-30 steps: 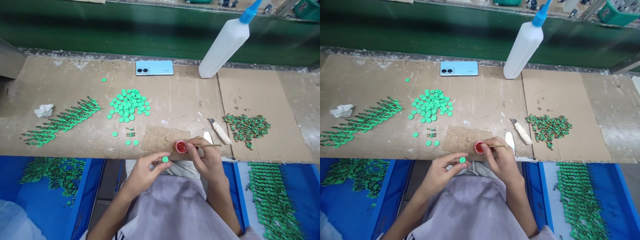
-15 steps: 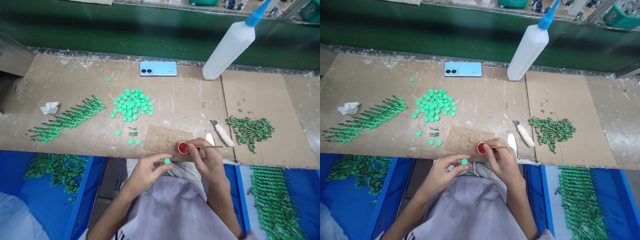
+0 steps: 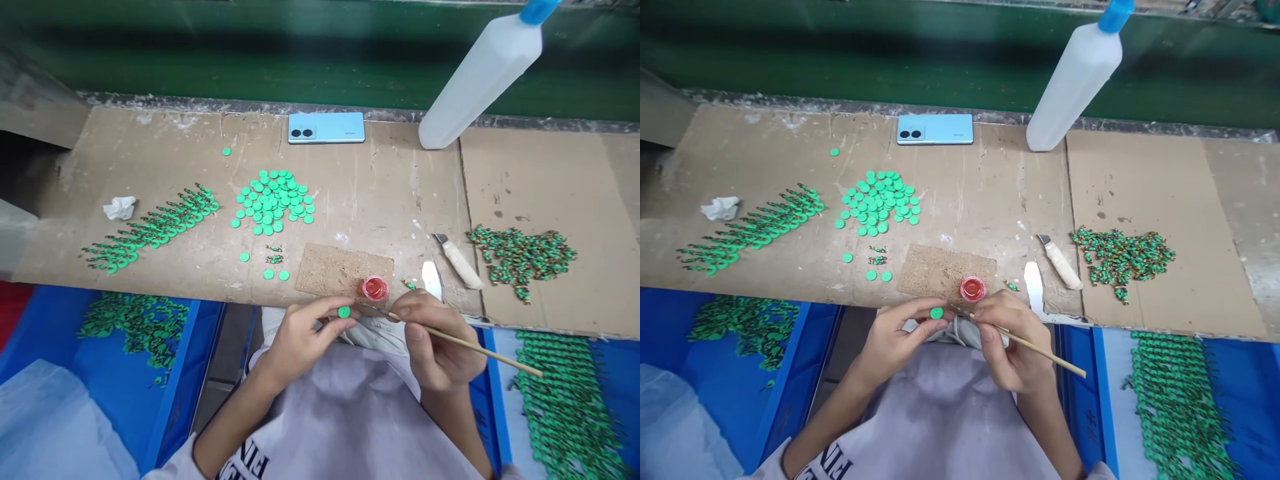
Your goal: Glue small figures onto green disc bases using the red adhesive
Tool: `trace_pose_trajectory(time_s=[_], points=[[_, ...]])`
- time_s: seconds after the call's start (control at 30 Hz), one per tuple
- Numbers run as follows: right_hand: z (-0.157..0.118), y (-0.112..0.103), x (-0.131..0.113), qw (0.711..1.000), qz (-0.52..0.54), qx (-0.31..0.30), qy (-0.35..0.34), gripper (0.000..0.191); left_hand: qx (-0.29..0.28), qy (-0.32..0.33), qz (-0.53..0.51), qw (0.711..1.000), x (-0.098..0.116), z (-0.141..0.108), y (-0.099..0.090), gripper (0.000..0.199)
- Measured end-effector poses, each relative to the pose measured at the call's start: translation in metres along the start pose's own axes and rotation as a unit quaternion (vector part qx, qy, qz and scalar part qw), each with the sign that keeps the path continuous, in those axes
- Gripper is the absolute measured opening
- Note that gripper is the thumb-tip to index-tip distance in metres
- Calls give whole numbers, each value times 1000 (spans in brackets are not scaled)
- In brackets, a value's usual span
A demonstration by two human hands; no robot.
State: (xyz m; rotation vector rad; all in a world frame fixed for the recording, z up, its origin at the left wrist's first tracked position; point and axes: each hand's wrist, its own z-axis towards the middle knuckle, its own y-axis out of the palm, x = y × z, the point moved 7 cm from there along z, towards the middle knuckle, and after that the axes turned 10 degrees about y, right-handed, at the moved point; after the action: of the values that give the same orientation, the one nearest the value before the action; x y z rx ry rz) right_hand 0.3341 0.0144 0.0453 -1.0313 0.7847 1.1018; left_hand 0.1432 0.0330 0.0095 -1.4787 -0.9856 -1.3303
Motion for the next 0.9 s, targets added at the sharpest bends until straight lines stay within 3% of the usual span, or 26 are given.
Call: trace_pose_trajectory(time_s=[0.1, 0.23, 0.67, 0.9], points=[[6, 6, -14, 998, 45, -29, -32, 22, -1, 0, -5, 1000, 4, 1, 1, 20], [8, 17, -24, 995, 59, -72, -37, 24, 1, 8, 4, 1000, 10, 1, 1, 18], [7, 19, -25, 996, 39, -67, -50, 28, -9, 59, 79, 995, 13, -4, 3, 18], [8, 21, -27, 996, 26, -71, -52, 27, -1, 143, 126, 982, 19, -5, 3, 18]])
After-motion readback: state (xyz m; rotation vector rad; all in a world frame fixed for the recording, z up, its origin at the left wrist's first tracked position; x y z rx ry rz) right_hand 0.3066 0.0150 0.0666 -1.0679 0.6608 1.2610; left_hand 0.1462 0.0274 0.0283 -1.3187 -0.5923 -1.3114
